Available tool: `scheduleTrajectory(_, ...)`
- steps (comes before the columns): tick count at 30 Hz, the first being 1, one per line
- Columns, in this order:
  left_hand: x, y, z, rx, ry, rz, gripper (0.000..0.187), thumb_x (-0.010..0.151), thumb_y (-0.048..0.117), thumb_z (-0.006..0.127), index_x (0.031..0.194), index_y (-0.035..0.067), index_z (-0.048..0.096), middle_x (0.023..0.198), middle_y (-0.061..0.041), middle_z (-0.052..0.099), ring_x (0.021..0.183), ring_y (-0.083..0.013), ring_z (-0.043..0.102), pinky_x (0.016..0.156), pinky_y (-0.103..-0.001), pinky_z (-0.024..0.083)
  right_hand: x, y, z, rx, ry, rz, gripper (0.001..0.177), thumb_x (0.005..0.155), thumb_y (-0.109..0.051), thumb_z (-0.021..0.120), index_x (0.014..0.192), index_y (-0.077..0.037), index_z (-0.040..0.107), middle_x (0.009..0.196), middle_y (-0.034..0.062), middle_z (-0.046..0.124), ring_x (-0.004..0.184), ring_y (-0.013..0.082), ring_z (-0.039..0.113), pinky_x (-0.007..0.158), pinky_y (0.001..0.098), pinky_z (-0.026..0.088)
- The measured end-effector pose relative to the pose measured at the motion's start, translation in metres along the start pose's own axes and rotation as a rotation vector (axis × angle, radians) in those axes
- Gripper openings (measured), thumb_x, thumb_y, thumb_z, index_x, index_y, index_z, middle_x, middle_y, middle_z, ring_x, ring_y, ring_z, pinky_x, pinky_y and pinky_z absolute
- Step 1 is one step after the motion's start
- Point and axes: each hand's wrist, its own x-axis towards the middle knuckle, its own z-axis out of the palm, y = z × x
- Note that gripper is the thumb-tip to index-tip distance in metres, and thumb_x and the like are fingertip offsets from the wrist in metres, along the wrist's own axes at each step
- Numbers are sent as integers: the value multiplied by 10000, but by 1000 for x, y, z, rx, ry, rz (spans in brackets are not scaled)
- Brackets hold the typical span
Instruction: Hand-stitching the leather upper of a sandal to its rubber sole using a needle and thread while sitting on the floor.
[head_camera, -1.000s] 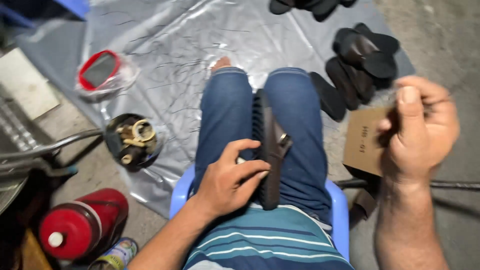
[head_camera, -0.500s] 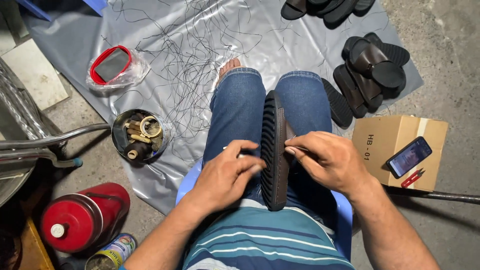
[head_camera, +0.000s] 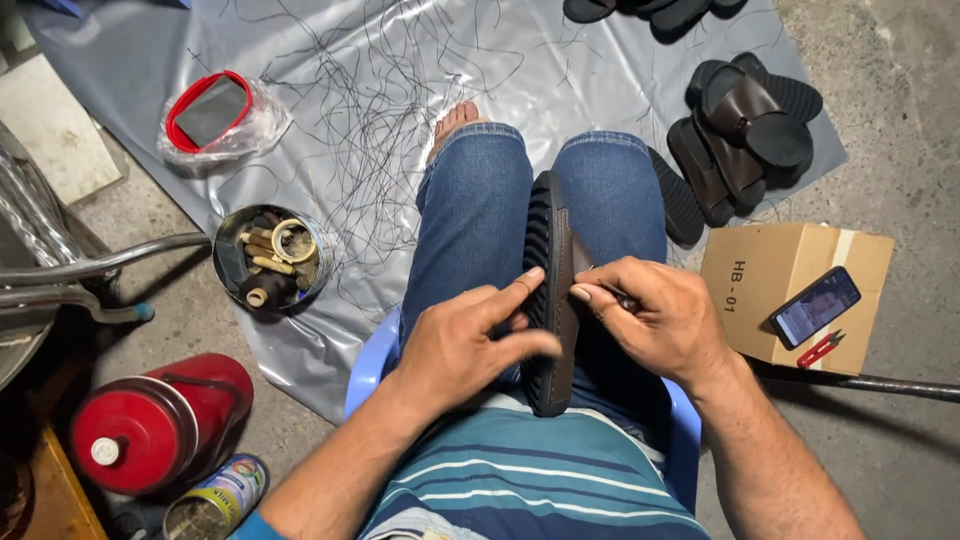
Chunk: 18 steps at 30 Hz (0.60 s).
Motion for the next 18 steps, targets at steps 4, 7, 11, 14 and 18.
scheduleTrajectory(4,5,-23,6,-120,-67,30,252,844,181,620,1094,207,634,711,-68,658,640,-255,657,487,-317,484,-7,6,4,-75,12,60,27,767,-143,701,791,-132,704,505,73,572,477,242,573,449,300,443)
scheduleTrajectory(7,12,-11,-6,-202,-139,48,267,855,141,608,1122,143,610,808,-139,674,737,-293,670,555,-354,510,-9,1,-6,-68,-56,182,46,766,-155,689,804,-133,703,525,89,591,496,221,591,468,314,452)
scheduleTrajectory(11,13,-30,-31,-299,-328,-16,374,856,179,598,1222,128,535,1087,-67,596,1030,-159,553,958,-237,359,-6,-5,-39,-194,-390,239,402,728,-326,670,1104,-195,616,927,-53,699,774,86,643,688,232,469)
scheduleTrajectory(14,20,-35,-59,-286,-151,-532,377,848,366,389,1054,182,646,1057,16,659,691,-67,652,387,-160,420,0,-14,-52,-128,-401,-56,336,888,-180,449,1198,-62,506,1103,129,562,1044,229,550,894,317,428)
scheduleTrajectory(18,21,-42,-63,618,156,-329,309,859,359,539,849,82,676,1191,-102,539,807,-315,606,653,-479,462,5,-3,-52,-324,-514,-156,413,825,-137,529,1227,-231,532,937,-2,582,791,173,580,631,299,464)
